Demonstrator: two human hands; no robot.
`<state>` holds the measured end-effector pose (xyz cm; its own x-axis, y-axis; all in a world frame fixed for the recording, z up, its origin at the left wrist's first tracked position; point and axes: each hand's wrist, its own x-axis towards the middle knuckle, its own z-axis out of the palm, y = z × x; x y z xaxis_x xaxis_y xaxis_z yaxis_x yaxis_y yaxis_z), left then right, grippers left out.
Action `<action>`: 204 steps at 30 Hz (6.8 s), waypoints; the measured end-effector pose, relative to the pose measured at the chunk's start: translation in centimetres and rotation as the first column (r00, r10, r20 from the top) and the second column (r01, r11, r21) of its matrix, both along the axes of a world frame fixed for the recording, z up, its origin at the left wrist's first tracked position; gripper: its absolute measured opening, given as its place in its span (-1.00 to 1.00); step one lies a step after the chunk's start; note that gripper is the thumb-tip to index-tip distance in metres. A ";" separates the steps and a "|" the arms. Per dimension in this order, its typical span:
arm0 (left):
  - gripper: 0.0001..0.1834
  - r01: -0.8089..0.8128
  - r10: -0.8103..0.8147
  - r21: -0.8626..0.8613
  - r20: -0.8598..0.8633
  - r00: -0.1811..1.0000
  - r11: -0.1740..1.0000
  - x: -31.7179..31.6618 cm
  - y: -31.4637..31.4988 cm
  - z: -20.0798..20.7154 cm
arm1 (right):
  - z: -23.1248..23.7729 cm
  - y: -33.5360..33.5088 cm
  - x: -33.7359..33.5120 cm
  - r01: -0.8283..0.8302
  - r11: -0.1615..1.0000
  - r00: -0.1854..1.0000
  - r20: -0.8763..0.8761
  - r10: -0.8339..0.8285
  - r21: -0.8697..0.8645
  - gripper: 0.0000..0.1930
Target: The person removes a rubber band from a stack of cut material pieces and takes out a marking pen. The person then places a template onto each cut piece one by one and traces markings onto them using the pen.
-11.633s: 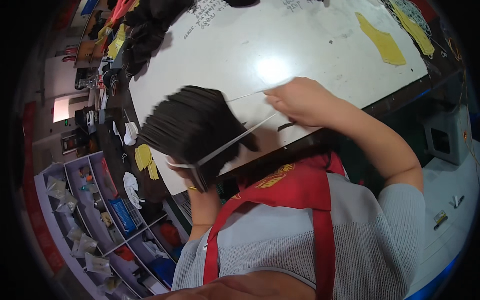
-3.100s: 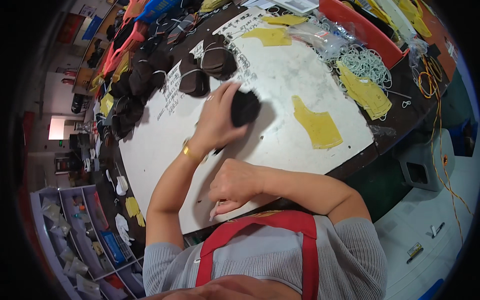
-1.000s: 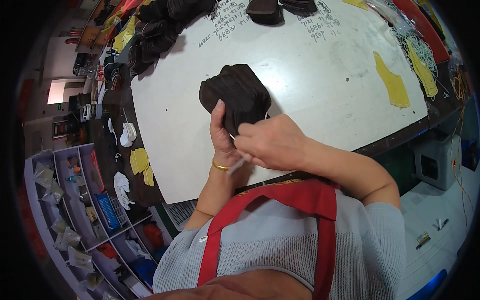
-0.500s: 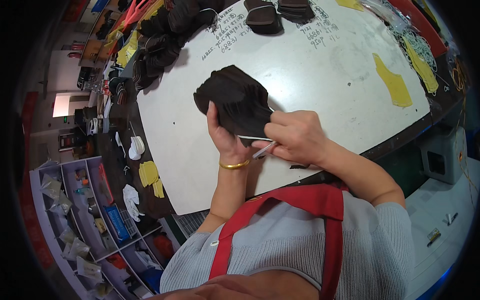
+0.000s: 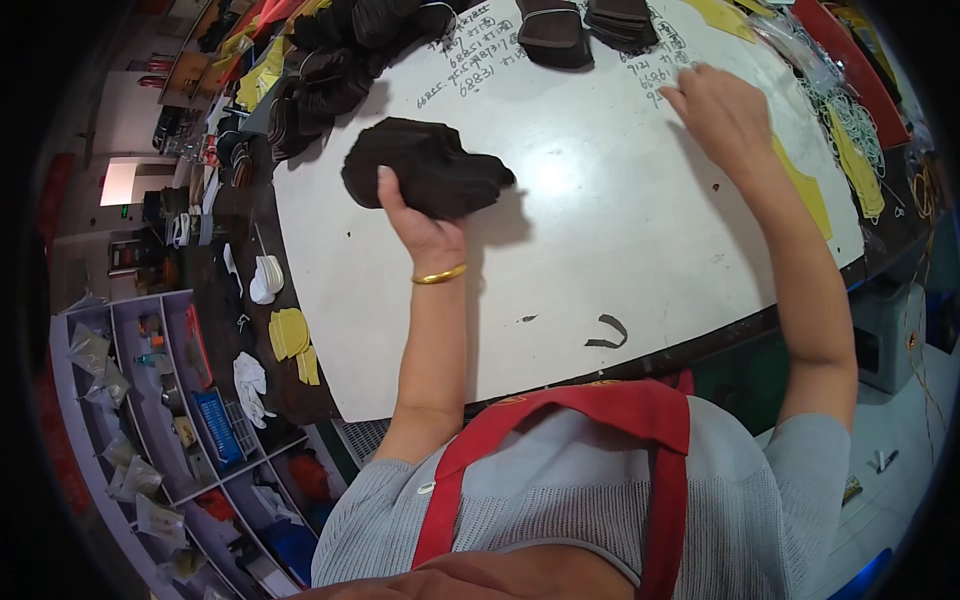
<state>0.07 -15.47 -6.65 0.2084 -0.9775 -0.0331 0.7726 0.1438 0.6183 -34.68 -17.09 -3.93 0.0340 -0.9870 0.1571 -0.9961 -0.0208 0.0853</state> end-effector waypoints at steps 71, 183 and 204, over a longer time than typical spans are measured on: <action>-0.27 0.378 -0.467 0.366 0.855 0.224 0.850 11.7 -2.0 2.6 | 2.4 0.4 23.8 -0.811 0.582 0.556 0.232 0.798 -0.059 -0.35; -0.54 0.498 0.422 -0.140 0.747 -0.515 0.856 4.4 21.1 -0.3 | -1.6 14.8 14.3 -0.490 0.813 0.540 0.841 0.000 0.314 -0.65; -0.66 0.395 0.431 -0.257 0.779 -0.455 0.882 1.6 23.1 -1.5 | -1.1 12.8 23.8 -0.779 0.625 0.425 0.771 0.474 0.045 -0.64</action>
<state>1.63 7.64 -8.13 -0.4543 -0.7788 0.4325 -0.7885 0.5775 0.2116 -10.89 -4.29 -5.07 0.7110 -0.6985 0.0811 -0.4468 -0.5378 -0.7150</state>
